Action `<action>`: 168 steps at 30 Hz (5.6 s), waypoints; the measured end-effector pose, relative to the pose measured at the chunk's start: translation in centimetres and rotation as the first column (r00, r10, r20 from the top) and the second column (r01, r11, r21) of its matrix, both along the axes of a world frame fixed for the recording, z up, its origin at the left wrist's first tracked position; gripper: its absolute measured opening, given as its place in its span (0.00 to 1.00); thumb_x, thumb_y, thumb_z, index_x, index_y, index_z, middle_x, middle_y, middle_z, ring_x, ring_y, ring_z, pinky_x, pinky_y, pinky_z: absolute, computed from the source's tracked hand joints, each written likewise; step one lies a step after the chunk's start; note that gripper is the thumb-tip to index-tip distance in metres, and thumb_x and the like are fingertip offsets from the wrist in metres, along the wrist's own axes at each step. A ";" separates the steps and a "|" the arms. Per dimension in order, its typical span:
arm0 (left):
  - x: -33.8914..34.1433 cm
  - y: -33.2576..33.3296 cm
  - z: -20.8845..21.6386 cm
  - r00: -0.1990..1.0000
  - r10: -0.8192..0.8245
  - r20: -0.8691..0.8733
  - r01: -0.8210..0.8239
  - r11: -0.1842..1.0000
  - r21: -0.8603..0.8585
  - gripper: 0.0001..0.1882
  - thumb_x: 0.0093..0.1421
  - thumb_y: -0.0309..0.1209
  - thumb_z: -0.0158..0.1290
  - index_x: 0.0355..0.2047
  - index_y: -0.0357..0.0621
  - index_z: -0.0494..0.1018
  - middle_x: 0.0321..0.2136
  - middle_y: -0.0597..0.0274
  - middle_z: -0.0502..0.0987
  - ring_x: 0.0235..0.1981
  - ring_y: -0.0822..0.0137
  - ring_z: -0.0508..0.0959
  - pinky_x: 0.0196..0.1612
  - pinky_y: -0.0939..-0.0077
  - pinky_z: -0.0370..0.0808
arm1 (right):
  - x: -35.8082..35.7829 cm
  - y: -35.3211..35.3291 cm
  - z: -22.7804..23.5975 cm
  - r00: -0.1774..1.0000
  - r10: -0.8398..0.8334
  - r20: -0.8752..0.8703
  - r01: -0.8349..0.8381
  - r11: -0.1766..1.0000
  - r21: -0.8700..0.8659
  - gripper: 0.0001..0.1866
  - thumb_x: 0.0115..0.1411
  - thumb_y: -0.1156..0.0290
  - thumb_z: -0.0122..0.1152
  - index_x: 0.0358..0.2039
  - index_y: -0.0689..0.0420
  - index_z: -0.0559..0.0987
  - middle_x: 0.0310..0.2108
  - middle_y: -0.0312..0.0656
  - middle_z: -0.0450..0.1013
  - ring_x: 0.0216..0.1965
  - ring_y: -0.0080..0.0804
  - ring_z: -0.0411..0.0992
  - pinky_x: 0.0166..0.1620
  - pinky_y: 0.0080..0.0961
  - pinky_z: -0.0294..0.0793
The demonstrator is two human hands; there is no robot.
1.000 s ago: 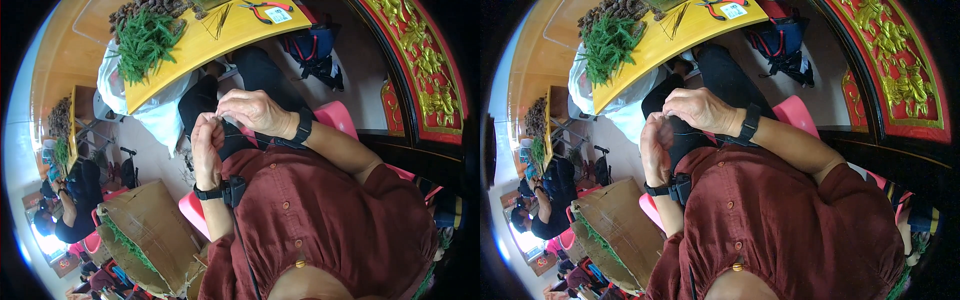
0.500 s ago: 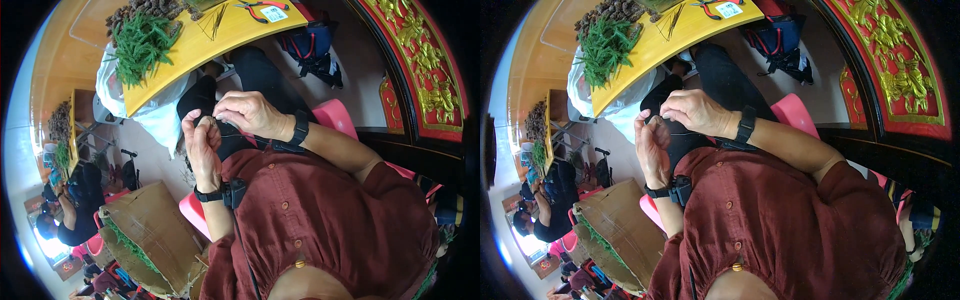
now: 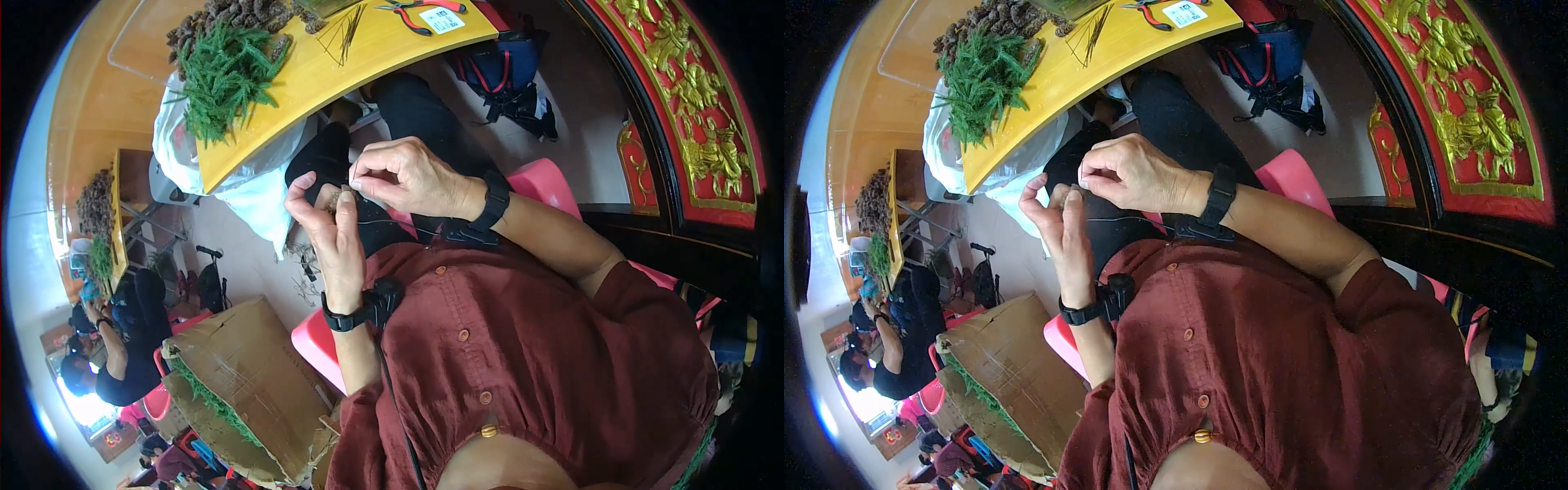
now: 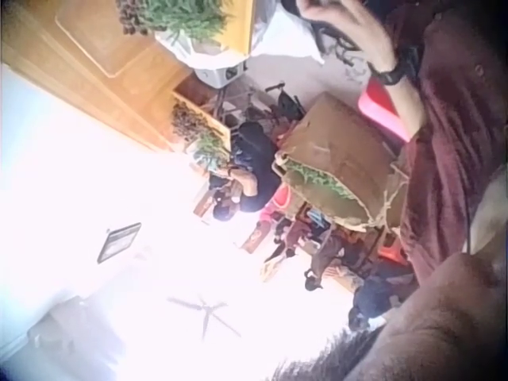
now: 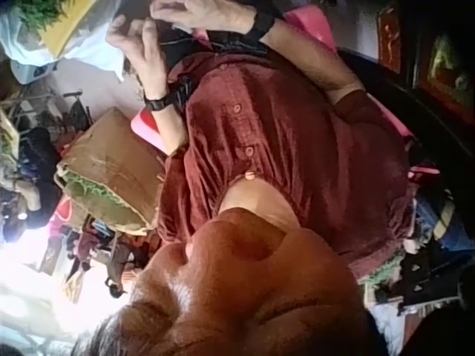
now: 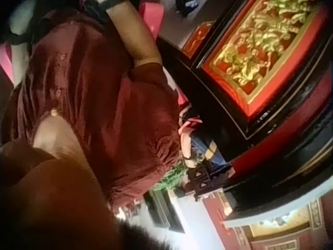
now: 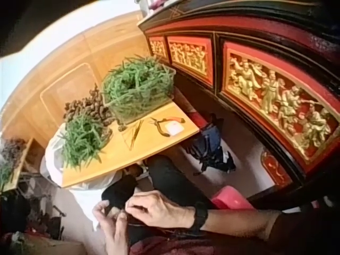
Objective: Sorting and processing green plant materials and seeds at a workstation.
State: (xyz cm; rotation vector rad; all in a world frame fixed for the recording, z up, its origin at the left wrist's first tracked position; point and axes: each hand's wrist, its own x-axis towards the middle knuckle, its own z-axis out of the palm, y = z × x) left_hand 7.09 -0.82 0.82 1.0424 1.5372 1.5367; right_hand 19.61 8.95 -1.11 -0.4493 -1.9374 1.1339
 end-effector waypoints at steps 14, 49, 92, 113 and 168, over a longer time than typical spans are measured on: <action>-0.1 0.2 -0.1 0.998 -0.023 0.055 0.017 0.995 0.094 0.20 0.64 0.24 0.44 0.54 0.46 0.51 0.28 0.64 0.65 0.22 0.75 0.61 0.23 0.82 0.60 | 0.7 1.5 -0.5 1.000 -0.022 -0.018 0.014 0.931 -0.365 0.06 0.55 0.77 0.61 0.34 0.61 0.80 0.32 0.36 0.74 0.27 0.19 0.70 0.32 0.17 0.70; -1.3 1.1 0.8 0.866 0.007 0.500 -0.054 0.995 0.079 0.20 0.67 0.29 0.43 0.55 0.47 0.49 0.29 0.63 0.67 0.23 0.76 0.63 0.25 0.85 0.61 | -1.7 1.4 0.5 0.985 0.147 -0.088 -0.167 0.699 -0.695 0.13 0.62 0.65 0.57 0.44 0.58 0.79 0.30 0.29 0.74 0.29 0.12 0.67 0.32 0.11 0.65; -26.6 28.9 14.6 0.464 0.183 -0.867 -0.419 0.907 -0.033 0.23 0.51 0.47 0.58 0.39 0.42 0.78 0.29 0.46 0.78 0.32 0.50 0.78 0.39 0.62 0.72 | -2.7 9.5 8.7 0.999 -0.028 0.020 0.034 0.642 -0.766 0.07 0.59 0.71 0.60 0.32 0.63 0.81 0.23 0.30 0.73 0.24 0.12 0.64 0.27 0.12 0.63; -22.8 23.0 18.1 0.911 -0.169 0.375 0.084 0.969 0.232 0.15 0.62 0.25 0.50 0.50 0.36 0.68 0.46 0.59 0.74 0.46 0.64 0.76 0.42 0.77 0.77 | -1.2 7.9 9.0 1.000 -0.009 -0.009 -0.001 0.631 -0.775 0.07 0.60 0.71 0.60 0.31 0.62 0.80 0.20 0.29 0.70 0.21 0.11 0.62 0.24 0.11 0.61; -3.8 -1.1 2.9 0.873 0.074 0.482 -0.084 0.996 -0.002 0.12 0.66 0.29 0.47 0.46 0.38 0.71 0.42 0.61 0.76 0.41 0.72 0.76 0.44 0.80 0.73 | -1.9 -2.7 3.0 0.999 0.044 0.013 -0.046 0.959 0.280 0.04 0.52 0.75 0.61 0.26 0.61 0.77 0.34 0.42 0.75 0.35 0.40 0.74 0.39 0.30 0.73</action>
